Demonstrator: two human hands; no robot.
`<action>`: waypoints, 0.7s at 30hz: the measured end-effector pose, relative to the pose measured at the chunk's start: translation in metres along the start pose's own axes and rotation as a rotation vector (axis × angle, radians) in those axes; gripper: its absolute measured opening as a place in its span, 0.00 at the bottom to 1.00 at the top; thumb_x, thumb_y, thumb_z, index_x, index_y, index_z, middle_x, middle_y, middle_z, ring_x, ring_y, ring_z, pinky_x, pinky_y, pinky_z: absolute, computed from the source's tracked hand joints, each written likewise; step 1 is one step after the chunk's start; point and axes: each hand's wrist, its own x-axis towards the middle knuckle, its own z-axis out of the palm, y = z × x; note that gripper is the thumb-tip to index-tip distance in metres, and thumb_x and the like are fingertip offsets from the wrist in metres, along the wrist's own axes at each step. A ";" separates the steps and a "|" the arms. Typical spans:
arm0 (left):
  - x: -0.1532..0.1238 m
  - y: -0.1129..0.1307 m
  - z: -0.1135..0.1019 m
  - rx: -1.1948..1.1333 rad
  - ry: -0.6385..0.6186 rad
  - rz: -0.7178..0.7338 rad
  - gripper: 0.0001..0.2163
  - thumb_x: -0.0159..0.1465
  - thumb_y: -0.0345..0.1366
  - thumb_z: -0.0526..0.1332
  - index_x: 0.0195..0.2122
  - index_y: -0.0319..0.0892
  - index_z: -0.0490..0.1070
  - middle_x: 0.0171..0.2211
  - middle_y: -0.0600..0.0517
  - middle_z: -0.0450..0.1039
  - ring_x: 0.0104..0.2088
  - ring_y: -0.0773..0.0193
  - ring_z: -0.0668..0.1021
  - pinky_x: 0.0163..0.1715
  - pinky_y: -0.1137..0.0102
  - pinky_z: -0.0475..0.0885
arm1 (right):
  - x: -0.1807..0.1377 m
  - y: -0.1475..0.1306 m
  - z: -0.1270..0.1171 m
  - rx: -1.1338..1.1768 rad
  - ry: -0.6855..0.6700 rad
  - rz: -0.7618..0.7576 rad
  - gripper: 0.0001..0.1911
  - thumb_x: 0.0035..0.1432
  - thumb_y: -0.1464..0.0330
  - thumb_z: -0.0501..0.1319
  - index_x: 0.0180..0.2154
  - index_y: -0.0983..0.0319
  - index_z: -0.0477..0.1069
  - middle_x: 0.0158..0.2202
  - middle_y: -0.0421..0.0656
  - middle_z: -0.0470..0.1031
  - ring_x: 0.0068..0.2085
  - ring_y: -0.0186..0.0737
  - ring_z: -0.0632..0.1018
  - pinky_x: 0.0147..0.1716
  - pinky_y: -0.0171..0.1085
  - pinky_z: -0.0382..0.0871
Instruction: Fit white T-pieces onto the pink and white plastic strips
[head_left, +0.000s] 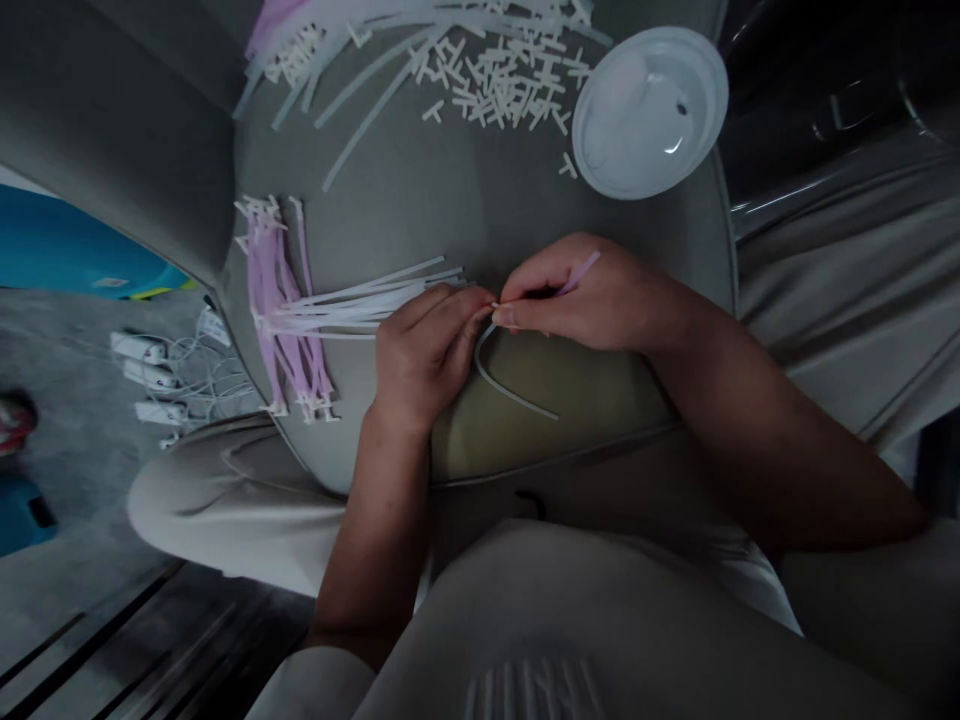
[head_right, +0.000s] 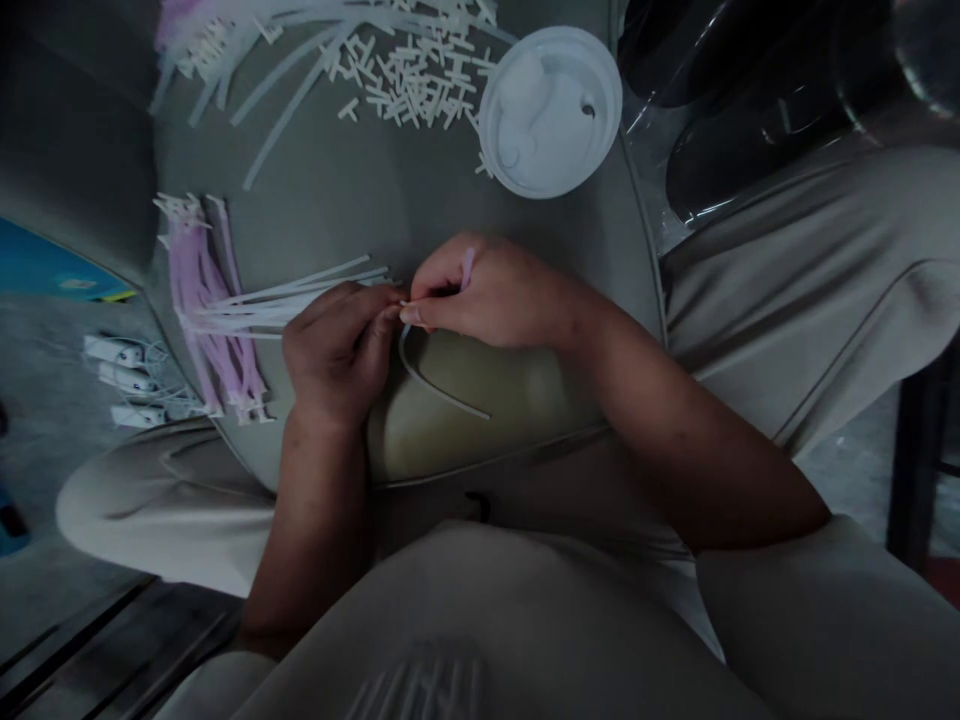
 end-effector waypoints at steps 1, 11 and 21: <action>0.000 0.000 -0.001 0.004 -0.006 -0.003 0.06 0.71 0.33 0.59 0.42 0.43 0.76 0.33 0.55 0.80 0.32 0.69 0.80 0.33 0.74 0.72 | 0.000 0.000 0.000 -0.007 -0.008 0.000 0.12 0.60 0.67 0.63 0.24 0.61 0.74 0.22 0.36 0.67 0.26 0.30 0.64 0.27 0.36 0.57; -0.004 0.001 -0.011 0.040 -0.103 -0.049 0.09 0.72 0.36 0.57 0.41 0.44 0.77 0.35 0.54 0.82 0.34 0.67 0.81 0.34 0.71 0.75 | -0.001 -0.005 0.000 -0.043 -0.088 0.004 0.12 0.61 0.65 0.60 0.27 0.63 0.73 0.25 0.37 0.68 0.29 0.31 0.66 0.30 0.37 0.56; -0.009 -0.003 -0.007 0.063 -0.070 -0.050 0.11 0.72 0.39 0.57 0.40 0.44 0.78 0.33 0.53 0.82 0.32 0.67 0.81 0.33 0.72 0.75 | 0.000 0.004 0.002 0.040 -0.056 -0.050 0.10 0.58 0.65 0.63 0.26 0.61 0.74 0.24 0.36 0.71 0.29 0.32 0.67 0.29 0.37 0.58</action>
